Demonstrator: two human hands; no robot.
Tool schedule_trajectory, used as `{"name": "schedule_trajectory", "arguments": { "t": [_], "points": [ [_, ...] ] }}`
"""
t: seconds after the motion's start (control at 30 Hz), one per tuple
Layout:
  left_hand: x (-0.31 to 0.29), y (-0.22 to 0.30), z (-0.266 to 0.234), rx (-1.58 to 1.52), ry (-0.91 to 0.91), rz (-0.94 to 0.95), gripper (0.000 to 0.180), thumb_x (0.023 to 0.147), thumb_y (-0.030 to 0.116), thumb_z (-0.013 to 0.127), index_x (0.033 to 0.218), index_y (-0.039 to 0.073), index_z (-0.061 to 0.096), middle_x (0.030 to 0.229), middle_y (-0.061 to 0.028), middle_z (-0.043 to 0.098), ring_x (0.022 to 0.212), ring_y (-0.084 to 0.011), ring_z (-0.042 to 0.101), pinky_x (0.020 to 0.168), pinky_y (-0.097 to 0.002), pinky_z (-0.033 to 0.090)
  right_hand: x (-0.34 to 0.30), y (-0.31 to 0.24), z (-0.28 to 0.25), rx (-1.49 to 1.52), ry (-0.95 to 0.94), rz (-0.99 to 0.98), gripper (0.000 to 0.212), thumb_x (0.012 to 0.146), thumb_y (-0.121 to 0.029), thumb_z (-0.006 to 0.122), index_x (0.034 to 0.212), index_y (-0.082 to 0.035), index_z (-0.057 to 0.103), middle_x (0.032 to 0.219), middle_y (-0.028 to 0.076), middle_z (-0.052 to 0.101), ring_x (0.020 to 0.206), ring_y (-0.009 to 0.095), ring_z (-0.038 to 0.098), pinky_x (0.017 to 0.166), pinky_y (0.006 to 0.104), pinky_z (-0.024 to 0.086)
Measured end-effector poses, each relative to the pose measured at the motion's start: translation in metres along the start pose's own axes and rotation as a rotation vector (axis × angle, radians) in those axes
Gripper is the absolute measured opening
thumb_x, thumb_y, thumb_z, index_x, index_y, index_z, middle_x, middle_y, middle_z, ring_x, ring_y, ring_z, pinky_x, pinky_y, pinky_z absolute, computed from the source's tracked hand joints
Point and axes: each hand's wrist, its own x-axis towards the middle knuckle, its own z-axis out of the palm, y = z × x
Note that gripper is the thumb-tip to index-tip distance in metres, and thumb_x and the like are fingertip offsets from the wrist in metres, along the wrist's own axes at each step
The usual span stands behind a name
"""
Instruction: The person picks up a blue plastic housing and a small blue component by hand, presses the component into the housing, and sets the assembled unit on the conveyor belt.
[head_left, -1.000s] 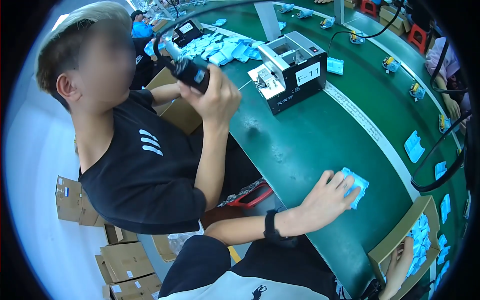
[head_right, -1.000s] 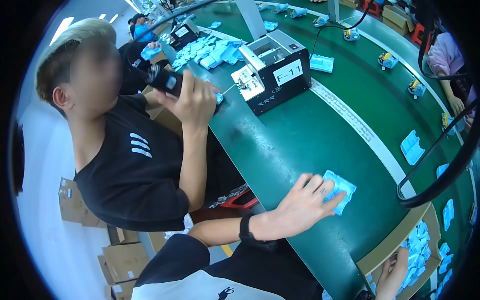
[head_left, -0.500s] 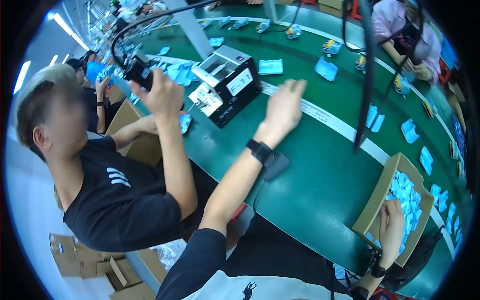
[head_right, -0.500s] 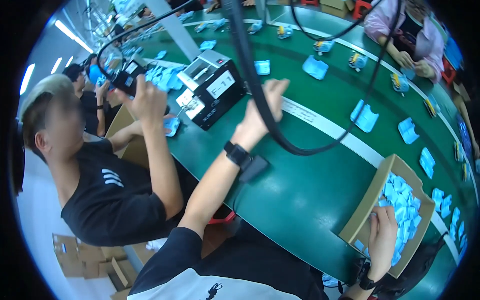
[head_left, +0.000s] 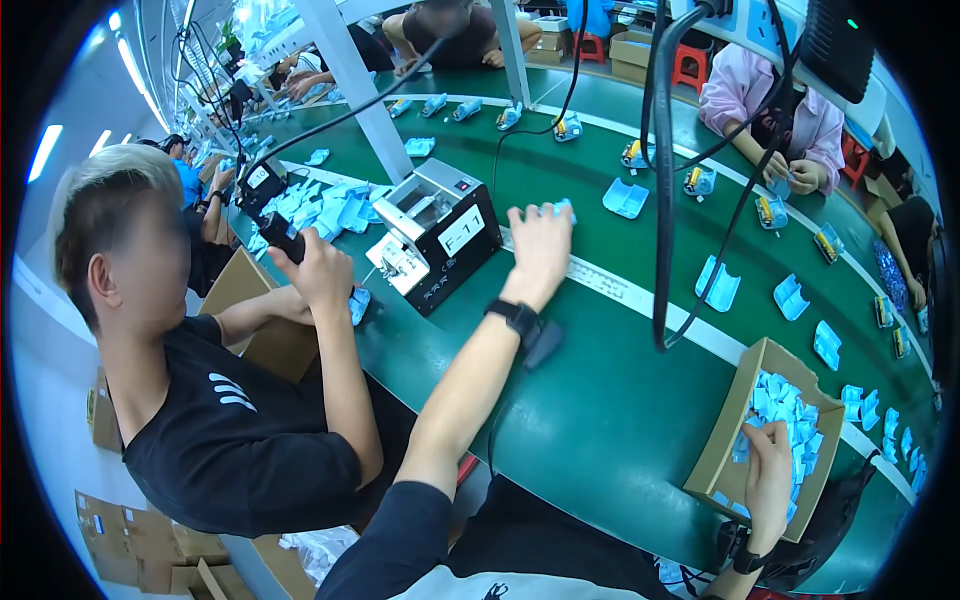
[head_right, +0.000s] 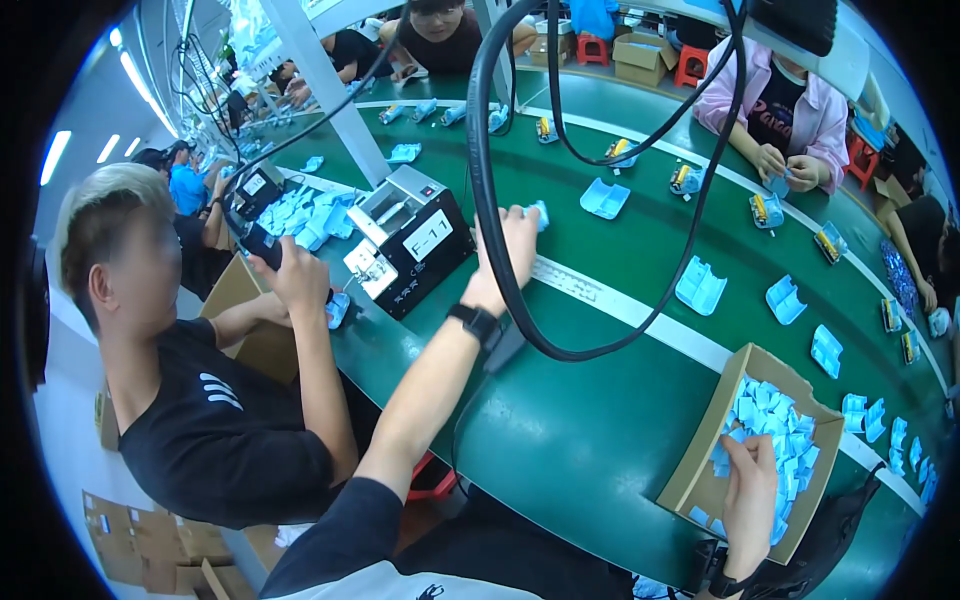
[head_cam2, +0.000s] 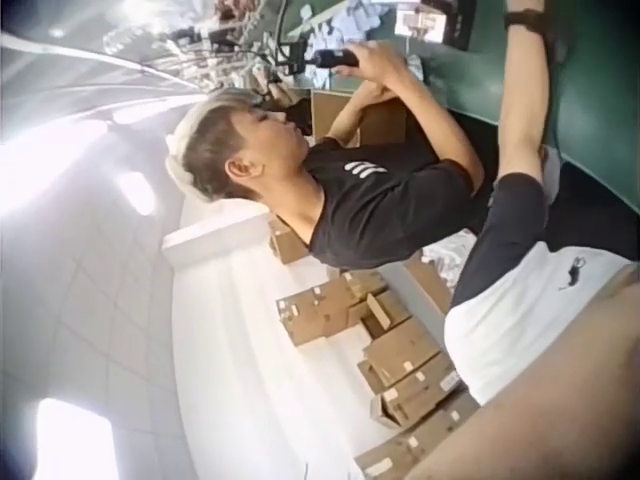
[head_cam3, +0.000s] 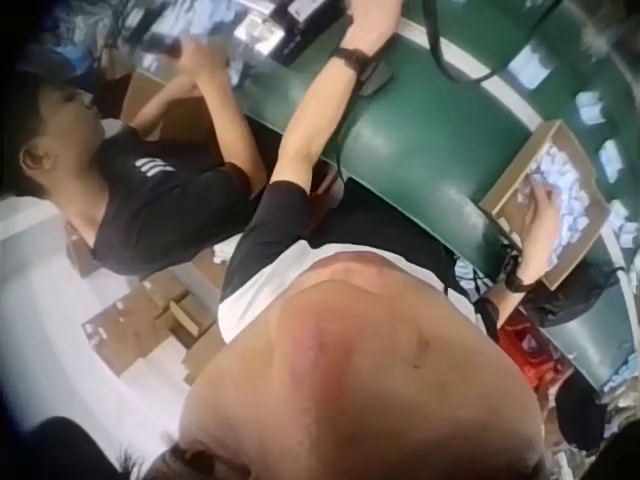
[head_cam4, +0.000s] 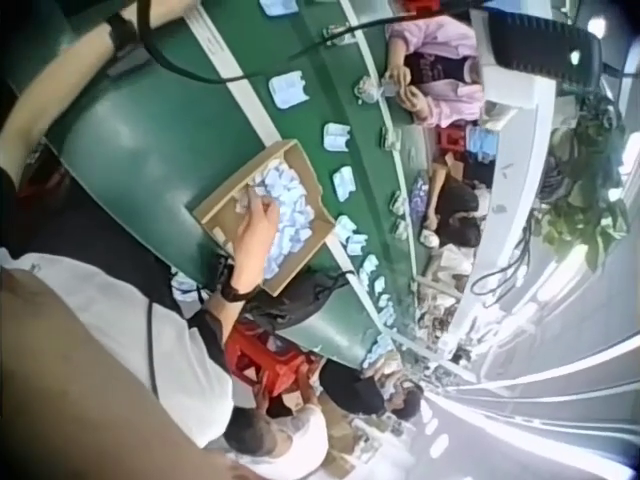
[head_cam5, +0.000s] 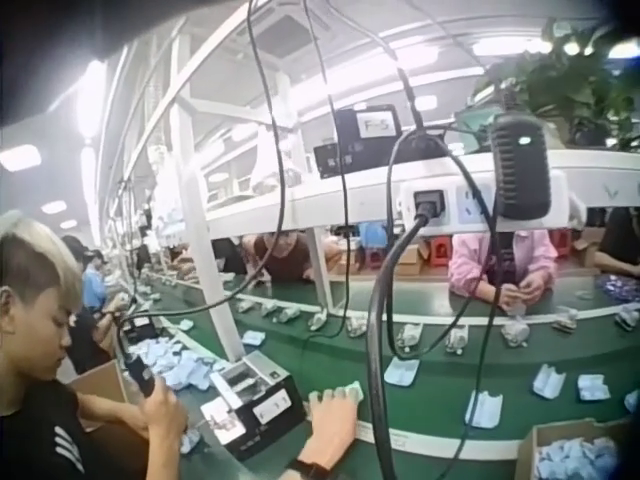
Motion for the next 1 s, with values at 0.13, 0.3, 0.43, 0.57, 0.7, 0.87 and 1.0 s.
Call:
{"name": "schedule_trajectory", "arguments": {
  "t": [0.13, 0.3, 0.43, 0.57, 0.7, 0.87, 1.0],
  "points": [
    [-0.052, 0.032, -0.069, -0.185, -0.083, 0.152, 0.021, 0.094, 0.011, 0.064, 0.113, 0.011, 0.072, 0.111, -0.0121, 0.073, 0.107, -0.0309, 0.069, 0.098, -0.0483, 0.044, -0.001, 0.011, -0.011, -0.027, -0.148, 0.179, 0.02, 0.085, 0.009, 0.074, 0.103, 0.003, 0.068, 0.09, 0.018, 0.065, 0.082, 0.034, 0.066, 0.074, 0.044, 0.051],
    [-0.132, 0.029, -0.099, -0.303, -0.09, 0.257, 0.022, 0.09, 0.012, 0.073, 0.111, 0.01, 0.072, 0.119, -0.0147, 0.068, 0.119, -0.0327, 0.062, 0.102, -0.0513, 0.043, -0.001, 0.02, -0.011, -0.133, -0.322, 0.199, 0.021, 0.082, 0.006, 0.078, 0.098, 0.002, 0.065, 0.084, 0.016, 0.065, 0.077, 0.034, 0.067, 0.072, 0.0451, 0.051],
    [-0.164, 0.021, -0.11, -0.498, -0.025, 0.176, 0.023, 0.088, 0.016, 0.081, 0.109, 0.013, 0.072, 0.123, -0.0129, 0.065, 0.126, -0.0333, 0.056, 0.109, -0.0564, 0.04, -0.009, 0.027, -0.017, -0.212, -0.273, 0.093, 0.02, 0.085, 0.002, 0.078, 0.096, 0.0, 0.061, 0.078, 0.016, 0.065, 0.073, 0.033, 0.067, 0.069, 0.0439, 0.051],
    [-0.194, 0.012, -0.112, -0.474, -0.129, 0.091, 0.025, 0.087, 0.022, 0.086, 0.108, 0.015, 0.073, 0.125, -0.0085, 0.065, 0.129, -0.0339, 0.054, 0.115, -0.0611, 0.036, 0.016, -0.007, -0.029, -0.177, -0.192, 0.176, 0.015, 0.091, 0.001, 0.076, 0.095, 0.0, 0.061, 0.079, 0.016, 0.065, 0.073, 0.033, 0.067, 0.068, 0.0421, 0.05],
    [-0.198, 0.026, -0.113, -0.662, -0.156, 0.094, 0.03, 0.089, 0.024, 0.085, 0.115, 0.014, 0.074, 0.128, -0.0065, 0.066, 0.128, -0.0338, 0.054, 0.117, -0.0611, 0.034, 0.054, -0.072, -0.032, -0.028, -0.069, -0.01, 0.008, 0.097, -0.001, 0.071, 0.099, -0.001, 0.064, 0.089, 0.016, 0.066, 0.078, 0.035, 0.066, 0.067, 0.0409, 0.048],
    [-0.215, 0.023, -0.105, -0.855, -0.103, 0.044, 0.042, 0.087, 0.024, 0.087, 0.124, 0.011, 0.072, 0.125, -0.0075, 0.07, 0.123, -0.0329, 0.057, 0.118, -0.0588, 0.034, 0.082, -0.143, 0.0, 0.042, -0.178, -0.356, 0.009, 0.095, -0.002, 0.072, 0.099, 0.0, 0.065, 0.095, 0.016, 0.064, 0.082, 0.039, 0.065, 0.071, 0.0453, 0.051],
    [-0.208, 0.016, -0.094, -0.914, -0.098, 0.045, 0.048, 0.086, 0.023, 0.088, 0.129, 0.01, 0.072, 0.122, -0.0084, 0.072, 0.118, -0.0319, 0.059, 0.118, -0.057, 0.034, 0.1, -0.161, 0.026, 0.134, -0.35, -0.499, 0.01, 0.096, -0.003, 0.071, 0.102, -0.001, 0.064, 0.098, 0.016, 0.063, 0.085, 0.04, 0.066, 0.074, 0.0466, 0.053]
  ]
}}
